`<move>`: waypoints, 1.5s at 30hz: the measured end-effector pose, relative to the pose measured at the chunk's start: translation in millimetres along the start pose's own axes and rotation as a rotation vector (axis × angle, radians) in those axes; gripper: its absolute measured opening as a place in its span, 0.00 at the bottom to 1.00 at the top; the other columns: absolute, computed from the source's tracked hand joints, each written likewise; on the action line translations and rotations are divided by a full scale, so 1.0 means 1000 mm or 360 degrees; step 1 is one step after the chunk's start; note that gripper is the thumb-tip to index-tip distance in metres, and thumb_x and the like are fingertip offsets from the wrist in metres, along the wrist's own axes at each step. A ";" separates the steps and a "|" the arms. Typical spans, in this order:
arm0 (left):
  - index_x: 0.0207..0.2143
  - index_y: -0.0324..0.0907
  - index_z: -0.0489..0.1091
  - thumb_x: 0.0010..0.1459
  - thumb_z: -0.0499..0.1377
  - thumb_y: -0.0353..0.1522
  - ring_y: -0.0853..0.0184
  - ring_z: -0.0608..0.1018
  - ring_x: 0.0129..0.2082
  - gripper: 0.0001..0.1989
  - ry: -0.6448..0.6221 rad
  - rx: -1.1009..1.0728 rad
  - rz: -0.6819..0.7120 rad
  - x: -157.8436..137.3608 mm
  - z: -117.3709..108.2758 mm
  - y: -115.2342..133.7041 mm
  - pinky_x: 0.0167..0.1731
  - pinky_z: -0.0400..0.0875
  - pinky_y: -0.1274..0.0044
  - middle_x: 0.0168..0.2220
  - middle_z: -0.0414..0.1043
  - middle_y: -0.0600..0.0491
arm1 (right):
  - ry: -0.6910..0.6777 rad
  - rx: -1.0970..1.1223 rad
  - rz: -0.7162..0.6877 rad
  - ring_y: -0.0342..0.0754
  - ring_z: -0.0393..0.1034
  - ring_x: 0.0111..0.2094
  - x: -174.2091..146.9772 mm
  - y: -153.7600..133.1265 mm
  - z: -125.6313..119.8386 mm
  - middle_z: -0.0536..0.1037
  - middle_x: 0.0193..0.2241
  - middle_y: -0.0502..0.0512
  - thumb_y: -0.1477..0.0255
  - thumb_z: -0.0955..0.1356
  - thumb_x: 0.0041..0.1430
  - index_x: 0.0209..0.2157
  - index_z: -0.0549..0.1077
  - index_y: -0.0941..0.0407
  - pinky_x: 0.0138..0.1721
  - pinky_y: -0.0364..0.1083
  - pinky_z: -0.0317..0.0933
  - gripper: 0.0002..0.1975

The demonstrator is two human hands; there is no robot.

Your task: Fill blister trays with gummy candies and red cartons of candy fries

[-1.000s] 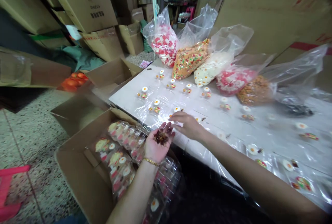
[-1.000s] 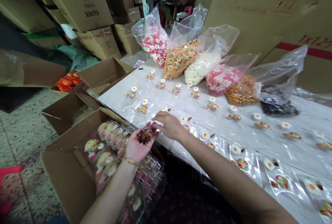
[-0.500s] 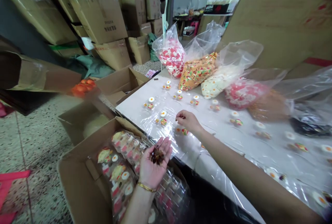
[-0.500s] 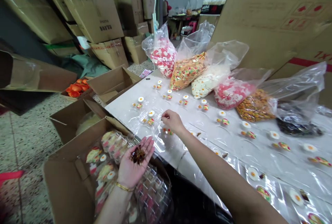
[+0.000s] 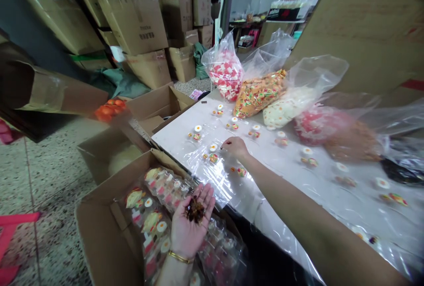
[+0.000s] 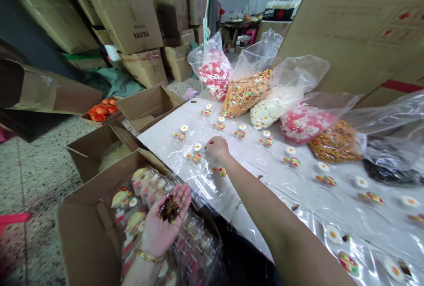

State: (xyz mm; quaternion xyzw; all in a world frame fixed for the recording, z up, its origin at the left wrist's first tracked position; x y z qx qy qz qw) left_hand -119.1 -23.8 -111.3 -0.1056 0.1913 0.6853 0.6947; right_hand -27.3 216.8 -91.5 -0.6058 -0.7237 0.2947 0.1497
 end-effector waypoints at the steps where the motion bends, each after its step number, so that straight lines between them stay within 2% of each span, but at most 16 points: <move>1: 0.44 0.34 0.68 0.56 0.46 0.29 0.58 0.61 0.55 0.17 0.0000 0.0000 -0.0012 0.001 0.000 -0.001 0.52 0.61 0.66 0.50 0.64 0.42 | 0.0002 -0.0081 -0.0040 0.41 0.67 0.25 -0.001 -0.002 0.001 0.76 0.23 0.50 0.75 0.64 0.43 0.23 0.75 0.56 0.23 0.37 0.55 0.07; 6: 0.46 0.35 0.66 0.55 0.47 0.28 0.58 0.62 0.54 0.17 0.0056 0.0004 -0.0001 0.007 0.006 0.000 0.51 0.61 0.66 0.51 0.64 0.42 | 0.0181 -0.0419 -0.0253 0.45 0.68 0.31 -0.014 -0.014 -0.008 0.75 0.32 0.54 0.74 0.64 0.48 0.29 0.74 0.56 0.29 0.41 0.57 0.08; 9: 0.48 0.34 0.64 0.55 0.47 0.28 0.58 0.63 0.53 0.18 0.0090 0.0011 0.0037 0.012 0.015 0.003 0.50 0.62 0.65 0.51 0.64 0.41 | 0.0180 -0.0261 -0.0541 0.43 0.67 0.31 -0.041 -0.035 -0.015 0.74 0.33 0.55 0.74 0.62 0.52 0.33 0.73 0.57 0.33 0.41 0.58 0.09; 11: 0.48 0.35 0.64 0.55 0.47 0.29 0.59 0.66 0.51 0.19 0.0101 0.0013 0.0060 0.017 0.020 0.005 0.49 0.63 0.65 0.49 0.66 0.42 | -0.0047 -0.0044 -0.0850 0.42 0.67 0.31 -0.069 -0.056 -0.012 0.73 0.31 0.54 0.73 0.62 0.54 0.33 0.74 0.57 0.34 0.41 0.58 0.09; 13: 0.47 0.36 0.64 0.54 0.47 0.29 0.61 0.71 0.47 0.18 0.0143 0.0019 0.0089 0.022 0.022 0.008 0.46 0.66 0.67 0.46 0.69 0.43 | -0.0406 0.0100 -0.1158 0.42 0.66 0.32 -0.102 -0.075 -0.001 0.73 0.30 0.52 0.73 0.63 0.53 0.33 0.74 0.55 0.36 0.40 0.59 0.08; 15: 0.46 0.36 0.65 0.54 0.48 0.30 0.65 0.74 0.40 0.18 0.0198 0.0034 0.0103 0.026 0.021 0.008 0.42 0.69 0.70 0.41 0.72 0.45 | -0.0646 0.0107 -0.1340 0.42 0.66 0.35 -0.129 -0.084 0.008 0.73 0.31 0.51 0.75 0.64 0.52 0.36 0.74 0.54 0.37 0.41 0.59 0.09; 19: 0.44 0.35 0.67 0.54 0.48 0.29 0.68 0.75 0.34 0.17 0.0264 0.0024 0.0076 0.030 0.022 0.004 0.38 0.70 0.74 0.34 0.74 0.47 | -0.0638 0.0060 -0.1396 0.42 0.66 0.38 -0.141 -0.081 0.015 0.72 0.36 0.53 0.77 0.64 0.53 0.41 0.71 0.52 0.39 0.41 0.59 0.14; 23: 0.43 0.34 0.68 0.54 0.47 0.28 0.68 0.75 0.33 0.16 0.0247 -0.0017 0.0073 0.031 0.024 0.001 0.38 0.70 0.74 0.33 0.74 0.47 | -0.0579 -0.0037 -0.1388 0.41 0.67 0.35 -0.136 -0.080 0.019 0.73 0.33 0.51 0.78 0.61 0.54 0.35 0.73 0.54 0.37 0.40 0.59 0.11; 27: 0.43 0.35 0.69 0.55 0.47 0.27 0.68 0.76 0.33 0.16 0.0245 -0.0048 0.0081 0.034 0.023 0.003 0.38 0.70 0.74 0.33 0.74 0.47 | -0.0574 -0.0147 -0.1410 0.42 0.66 0.35 -0.136 -0.087 0.022 0.72 0.32 0.51 0.79 0.61 0.53 0.34 0.72 0.53 0.36 0.40 0.60 0.11; 29: 0.42 0.36 0.70 0.54 0.48 0.27 0.67 0.76 0.35 0.16 0.0264 -0.0051 0.0088 0.036 0.021 0.006 0.39 0.70 0.73 0.33 0.75 0.47 | -0.0549 -0.0159 -0.1408 0.41 0.66 0.33 -0.130 -0.088 0.020 0.72 0.30 0.51 0.78 0.60 0.54 0.32 0.73 0.54 0.34 0.40 0.60 0.11; 31: 0.41 0.36 0.70 0.55 0.48 0.28 0.64 0.75 0.40 0.15 0.0218 -0.0061 0.0091 0.038 0.020 0.010 0.42 0.69 0.71 0.37 0.74 0.45 | -0.0474 -0.0142 -0.1377 0.41 0.66 0.33 -0.115 -0.086 0.011 0.72 0.30 0.51 0.77 0.60 0.56 0.31 0.73 0.54 0.34 0.40 0.60 0.11; 34: 0.39 0.35 0.72 0.56 0.46 0.28 0.59 0.67 0.51 0.16 0.0054 -0.0092 0.0100 0.039 0.022 0.018 0.48 0.64 0.67 0.45 0.70 0.42 | -0.0244 -0.0214 -0.1250 0.42 0.67 0.35 -0.069 -0.078 -0.009 0.73 0.33 0.52 0.75 0.60 0.56 0.33 0.73 0.54 0.36 0.40 0.59 0.10; 37: 0.39 0.34 0.72 0.56 0.46 0.29 0.58 0.63 0.53 0.17 -0.0009 -0.0112 0.0131 0.035 0.016 0.025 0.51 0.61 0.67 0.48 0.67 0.42 | -0.0016 -0.0468 -0.1056 0.43 0.67 0.36 -0.011 -0.072 -0.020 0.73 0.35 0.53 0.74 0.61 0.56 0.34 0.73 0.55 0.36 0.40 0.58 0.10; 41: 0.40 0.34 0.71 0.56 0.45 0.30 0.59 0.63 0.53 0.17 -0.0009 -0.0133 0.0167 0.027 0.005 0.031 0.52 0.61 0.69 0.49 0.66 0.43 | 0.0021 -0.0827 -0.0946 0.44 0.67 0.37 0.043 -0.086 -0.002 0.72 0.36 0.53 0.74 0.59 0.57 0.34 0.73 0.54 0.32 0.40 0.56 0.11; 45: 0.40 0.35 0.72 0.57 0.45 0.31 0.58 0.64 0.52 0.17 0.0015 -0.0139 0.0195 0.017 -0.005 0.036 0.50 0.63 0.69 0.48 0.67 0.43 | -0.0086 -0.1138 -0.0989 0.45 0.67 0.36 0.063 -0.102 0.027 0.72 0.35 0.56 0.78 0.59 0.55 0.32 0.73 0.56 0.30 0.41 0.56 0.11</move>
Point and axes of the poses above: each hand's wrist, its own x-axis towards the middle knuckle, its own z-axis out of the palm, y = z × x, the point moved 7 cm from there along x, towards the middle knuckle
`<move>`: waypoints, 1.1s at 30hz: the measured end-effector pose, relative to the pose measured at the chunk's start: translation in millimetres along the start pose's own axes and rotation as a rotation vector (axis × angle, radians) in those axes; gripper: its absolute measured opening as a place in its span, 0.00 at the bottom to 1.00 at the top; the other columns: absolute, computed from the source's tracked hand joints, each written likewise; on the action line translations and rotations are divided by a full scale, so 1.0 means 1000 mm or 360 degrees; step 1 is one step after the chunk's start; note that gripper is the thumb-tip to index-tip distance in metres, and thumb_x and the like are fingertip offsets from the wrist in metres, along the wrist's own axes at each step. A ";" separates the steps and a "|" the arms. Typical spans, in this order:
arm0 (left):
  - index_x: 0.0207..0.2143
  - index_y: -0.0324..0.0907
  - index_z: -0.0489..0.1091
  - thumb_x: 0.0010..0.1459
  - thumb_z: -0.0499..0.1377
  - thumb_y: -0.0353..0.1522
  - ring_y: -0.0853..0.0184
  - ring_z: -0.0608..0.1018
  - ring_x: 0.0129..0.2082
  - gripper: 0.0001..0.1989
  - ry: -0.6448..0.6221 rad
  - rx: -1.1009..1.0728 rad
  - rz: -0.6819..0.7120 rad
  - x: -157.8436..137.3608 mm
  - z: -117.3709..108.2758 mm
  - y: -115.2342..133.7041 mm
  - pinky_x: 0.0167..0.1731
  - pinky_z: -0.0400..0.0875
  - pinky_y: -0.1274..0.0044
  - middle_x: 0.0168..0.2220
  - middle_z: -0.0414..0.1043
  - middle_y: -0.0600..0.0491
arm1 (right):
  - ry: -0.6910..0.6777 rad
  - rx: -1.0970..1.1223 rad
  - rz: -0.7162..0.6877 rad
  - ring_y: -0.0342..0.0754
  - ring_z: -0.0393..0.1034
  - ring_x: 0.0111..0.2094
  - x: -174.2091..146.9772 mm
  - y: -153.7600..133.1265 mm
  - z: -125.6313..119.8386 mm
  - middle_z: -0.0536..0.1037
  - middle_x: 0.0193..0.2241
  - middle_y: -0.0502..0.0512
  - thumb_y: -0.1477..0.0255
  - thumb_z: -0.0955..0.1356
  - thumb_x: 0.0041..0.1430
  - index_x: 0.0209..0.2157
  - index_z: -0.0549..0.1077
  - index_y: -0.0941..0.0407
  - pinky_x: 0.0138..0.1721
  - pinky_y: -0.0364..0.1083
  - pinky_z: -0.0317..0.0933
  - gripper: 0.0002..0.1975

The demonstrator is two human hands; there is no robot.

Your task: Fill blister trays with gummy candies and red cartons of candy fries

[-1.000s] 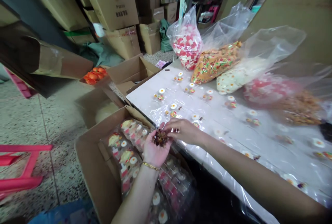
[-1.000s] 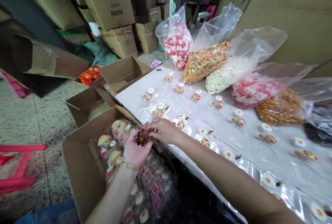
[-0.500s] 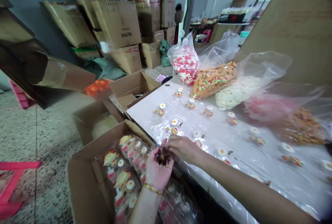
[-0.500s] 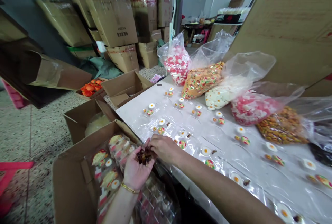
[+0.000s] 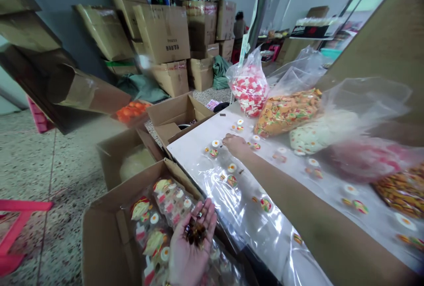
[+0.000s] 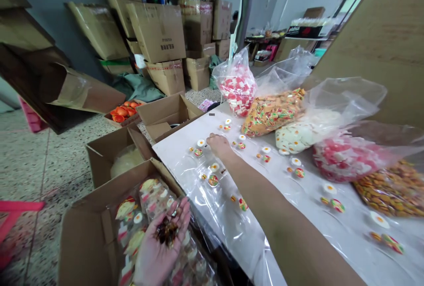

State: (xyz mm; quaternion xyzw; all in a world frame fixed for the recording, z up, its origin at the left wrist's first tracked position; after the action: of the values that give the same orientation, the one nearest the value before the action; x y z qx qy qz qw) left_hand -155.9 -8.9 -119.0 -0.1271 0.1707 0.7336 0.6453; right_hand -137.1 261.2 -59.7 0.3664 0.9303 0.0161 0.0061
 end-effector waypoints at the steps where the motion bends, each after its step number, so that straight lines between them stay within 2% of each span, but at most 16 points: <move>1: 0.39 0.35 0.72 0.57 0.45 0.31 0.58 0.65 0.52 0.17 0.0018 0.0005 0.0005 -0.001 -0.002 0.001 0.50 0.63 0.69 0.48 0.67 0.43 | -0.0024 -0.0050 -0.0018 0.46 0.67 0.36 0.004 -0.002 0.003 0.72 0.35 0.57 0.79 0.60 0.54 0.31 0.73 0.56 0.30 0.41 0.56 0.11; 5: 0.38 0.35 0.72 0.56 0.46 0.30 0.58 0.65 0.51 0.17 0.0111 0.0033 0.0035 -0.002 -0.003 0.004 0.50 0.63 0.68 0.47 0.68 0.42 | 0.0040 0.0026 0.0022 0.46 0.67 0.37 0.002 0.004 0.007 0.72 0.35 0.56 0.83 0.60 0.52 0.35 0.72 0.55 0.33 0.41 0.57 0.15; 8: 0.41 0.34 0.70 0.55 0.47 0.29 0.57 0.65 0.52 0.16 0.0172 0.0065 0.0079 0.007 0.005 0.006 0.50 0.63 0.67 0.48 0.67 0.41 | 0.0187 0.0427 0.0030 0.44 0.67 0.37 -0.023 -0.003 -0.004 0.72 0.36 0.55 0.80 0.59 0.55 0.38 0.72 0.54 0.36 0.41 0.58 0.14; 10: 0.41 0.33 0.70 0.55 0.47 0.28 0.57 0.67 0.51 0.16 0.0199 0.0087 0.0084 0.016 0.014 0.005 0.49 0.64 0.65 0.47 0.67 0.40 | 0.0233 0.0836 -0.0166 0.42 0.67 0.36 -0.049 -0.025 -0.017 0.72 0.36 0.54 0.76 0.61 0.56 0.39 0.72 0.55 0.37 0.40 0.59 0.12; 13: 0.32 0.34 0.72 0.53 0.49 0.26 0.62 0.74 0.42 0.11 0.0314 0.0101 0.0091 0.031 0.024 0.002 0.46 0.67 0.66 0.37 0.74 0.44 | 0.0045 0.1238 -0.0686 0.42 0.66 0.36 -0.092 -0.073 -0.033 0.72 0.35 0.53 0.74 0.64 0.53 0.39 0.73 0.55 0.37 0.39 0.60 0.11; 15: 0.25 0.35 0.71 0.52 0.51 0.25 0.66 0.77 0.33 0.09 0.0409 0.0128 0.0086 0.039 0.029 -0.003 0.42 0.69 0.68 0.29 0.75 0.48 | -0.0067 0.1255 -0.0826 0.41 0.66 0.35 -0.111 -0.090 -0.038 0.72 0.32 0.52 0.77 0.63 0.53 0.36 0.74 0.54 0.36 0.39 0.60 0.11; 17: 0.23 0.36 0.70 0.51 0.52 0.25 0.68 0.77 0.30 0.09 0.0444 0.0161 0.0065 0.045 0.033 -0.009 0.40 0.71 0.70 0.25 0.74 0.50 | -0.0072 0.1204 -0.0795 0.40 0.66 0.34 -0.118 -0.090 -0.039 0.71 0.31 0.51 0.79 0.62 0.53 0.34 0.74 0.56 0.36 0.39 0.60 0.11; 21: 0.25 0.36 0.71 0.52 0.50 0.25 0.66 0.77 0.33 0.10 0.0402 0.0185 0.0028 0.052 0.040 -0.023 0.42 0.70 0.68 0.28 0.75 0.49 | -0.0029 0.1156 -0.0811 0.42 0.65 0.34 -0.117 -0.073 -0.037 0.70 0.31 0.52 0.80 0.62 0.52 0.32 0.72 0.57 0.37 0.41 0.60 0.10; 23: 0.29 0.35 0.72 0.53 0.49 0.25 0.63 0.75 0.40 0.11 0.0294 0.0184 -0.0007 0.055 0.043 -0.027 0.46 0.67 0.67 0.34 0.75 0.46 | -0.0009 0.1357 -0.0682 0.41 0.65 0.32 -0.106 -0.051 -0.033 0.70 0.30 0.52 0.79 0.62 0.51 0.30 0.72 0.58 0.36 0.41 0.60 0.07; 24: 0.33 0.35 0.72 0.53 0.48 0.26 0.61 0.73 0.44 0.12 0.0203 0.0176 -0.0024 0.056 0.044 -0.029 0.48 0.65 0.66 0.38 0.74 0.43 | -0.0007 0.1534 -0.0529 0.41 0.65 0.30 -0.098 -0.035 -0.028 0.70 0.28 0.51 0.78 0.63 0.50 0.29 0.71 0.58 0.34 0.41 0.61 0.06; 26: 0.39 0.33 0.71 0.54 0.47 0.28 0.59 0.67 0.51 0.16 -0.0011 0.0142 -0.0061 0.057 0.047 -0.030 0.50 0.62 0.67 0.46 0.69 0.40 | -0.0002 0.1941 -0.0110 0.39 0.65 0.24 -0.081 0.006 -0.014 0.70 0.22 0.49 0.76 0.64 0.49 0.28 0.70 0.59 0.29 0.41 0.62 0.03; 29: 0.46 0.32 0.67 0.57 0.43 0.31 0.58 0.61 0.55 0.20 -0.0245 0.0086 -0.0118 0.055 0.046 -0.028 0.53 0.59 0.68 0.52 0.62 0.40 | 0.0047 0.2418 0.0467 0.38 0.64 0.20 -0.062 0.064 0.014 0.69 0.18 0.47 0.75 0.67 0.45 0.26 0.68 0.59 0.26 0.41 0.62 0.04; 31: 0.48 0.32 0.64 0.58 0.41 0.32 0.58 0.58 0.55 0.22 -0.0339 0.0048 -0.0146 0.051 0.044 -0.026 0.54 0.57 0.69 0.53 0.59 0.40 | 0.0121 0.2565 0.0664 0.38 0.65 0.20 -0.052 0.092 0.026 0.70 0.19 0.47 0.76 0.68 0.41 0.25 0.68 0.59 0.25 0.40 0.63 0.05; 33: 0.50 0.33 0.63 0.59 0.40 0.33 0.59 0.57 0.56 0.23 -0.0407 0.0017 -0.0170 0.047 0.044 -0.024 0.54 0.56 0.68 0.54 0.57 0.41 | 0.0185 0.2572 0.0762 0.38 0.65 0.20 -0.043 0.112 0.031 0.70 0.18 0.47 0.78 0.69 0.40 0.24 0.68 0.59 0.25 0.40 0.62 0.06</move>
State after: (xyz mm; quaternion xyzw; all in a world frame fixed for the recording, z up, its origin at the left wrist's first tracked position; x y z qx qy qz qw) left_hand -137.3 54.2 -100.1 -0.0380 0.0839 0.7076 0.7006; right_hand -28.6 314.7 -87.2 0.4438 0.5519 -0.6346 -0.3092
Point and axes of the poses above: each hand's wrist, its own x-axis towards the middle knuckle, its own z-axis out of the palm, y = z × x, the point moved 7 cm from there along x, towards the middle knuckle
